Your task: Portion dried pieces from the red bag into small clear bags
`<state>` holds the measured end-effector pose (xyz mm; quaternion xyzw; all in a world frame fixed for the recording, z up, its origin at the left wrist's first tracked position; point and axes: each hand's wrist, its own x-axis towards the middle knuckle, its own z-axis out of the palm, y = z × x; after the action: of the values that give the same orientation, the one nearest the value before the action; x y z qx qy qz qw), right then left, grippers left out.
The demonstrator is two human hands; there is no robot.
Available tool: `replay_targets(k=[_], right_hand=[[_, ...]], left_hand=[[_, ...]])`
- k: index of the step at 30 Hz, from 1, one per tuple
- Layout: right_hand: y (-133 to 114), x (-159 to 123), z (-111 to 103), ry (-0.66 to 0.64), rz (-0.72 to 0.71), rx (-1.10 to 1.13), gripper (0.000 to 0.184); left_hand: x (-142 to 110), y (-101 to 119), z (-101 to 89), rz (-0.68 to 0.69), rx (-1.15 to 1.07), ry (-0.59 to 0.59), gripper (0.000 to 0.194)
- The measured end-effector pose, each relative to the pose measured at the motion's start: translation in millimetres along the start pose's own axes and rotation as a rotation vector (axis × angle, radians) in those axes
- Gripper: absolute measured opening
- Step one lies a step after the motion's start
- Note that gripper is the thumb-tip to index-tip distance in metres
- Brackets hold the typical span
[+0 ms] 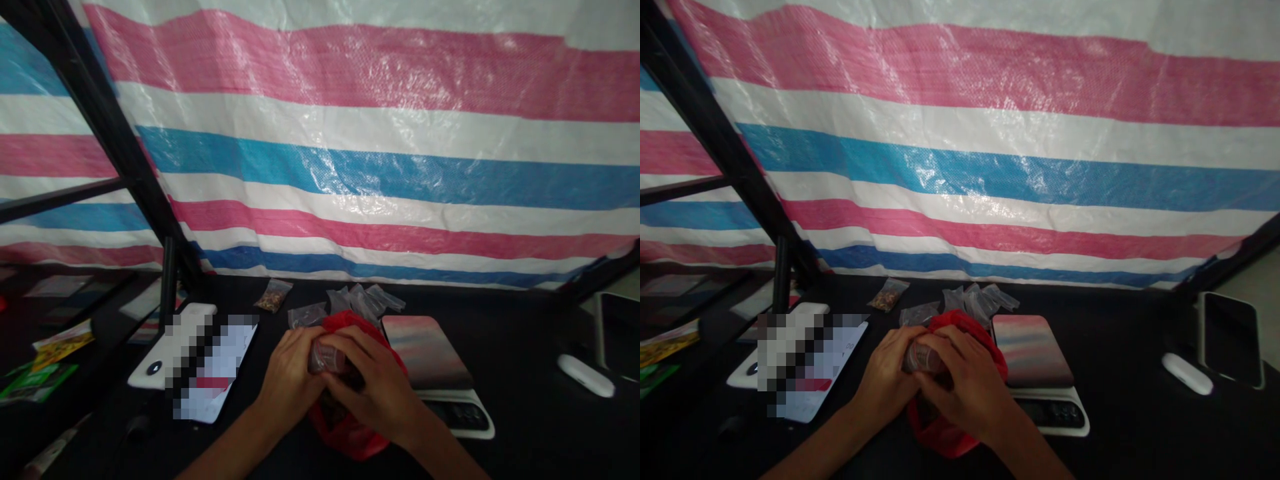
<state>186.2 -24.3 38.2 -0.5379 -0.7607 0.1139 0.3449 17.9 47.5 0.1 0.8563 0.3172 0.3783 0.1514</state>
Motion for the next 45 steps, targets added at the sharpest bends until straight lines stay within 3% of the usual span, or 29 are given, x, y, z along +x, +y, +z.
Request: replay_targets(k=[6,10,12,15,19,24,28,32,35,40,45], right_hand=[[6,2,-2,0.063,-0.034,0.103,0.033],[10,4,-16,0.093,0.020,0.234,0.029],[13,5,-26,0.026,0.050,0.267,0.026],[19,5,-38,-0.179,0.136,0.228,0.028],[25,1,-43,-0.313,0.196,0.131,0.036],[30,-3,-37,-0.321,0.187,0.057,0.041],[36,-5,-33,-0.299,0.225,0.055,0.041],[37,-6,-32,-0.280,0.231,0.100,0.044],[34,-4,-31,-0.296,0.243,0.115,0.046],[32,0,-21,-0.310,0.256,0.081,0.044],[31,2,-6,-0.240,0.279,0.035,0.035]], left_hand=[[0,-1,-1.4,-0.036,-0.018,-0.100,0.025],[2,4,-2.1,-0.177,0.027,-0.101,0.015],[4,9,-3.7,-0.293,0.049,-0.104,0.015],[8,16,-7.4,-0.448,0.122,-0.135,0.017],[6,25,-9.8,-0.531,0.156,-0.205,0.018],[-1,32,-4.5,-0.546,-0.141,-0.213,0.016],[0,25,5.7,-0.591,-0.501,-0.062,0.026],[4,17,11.6,-0.654,-0.714,0.089,0.023],[5,15,11.2,-0.689,-0.820,0.142,0.025],[6,14,11.2,-0.734,-1.004,0.113,0.029],[8,11,11.1,-0.754,-0.950,0.138,0.023]])
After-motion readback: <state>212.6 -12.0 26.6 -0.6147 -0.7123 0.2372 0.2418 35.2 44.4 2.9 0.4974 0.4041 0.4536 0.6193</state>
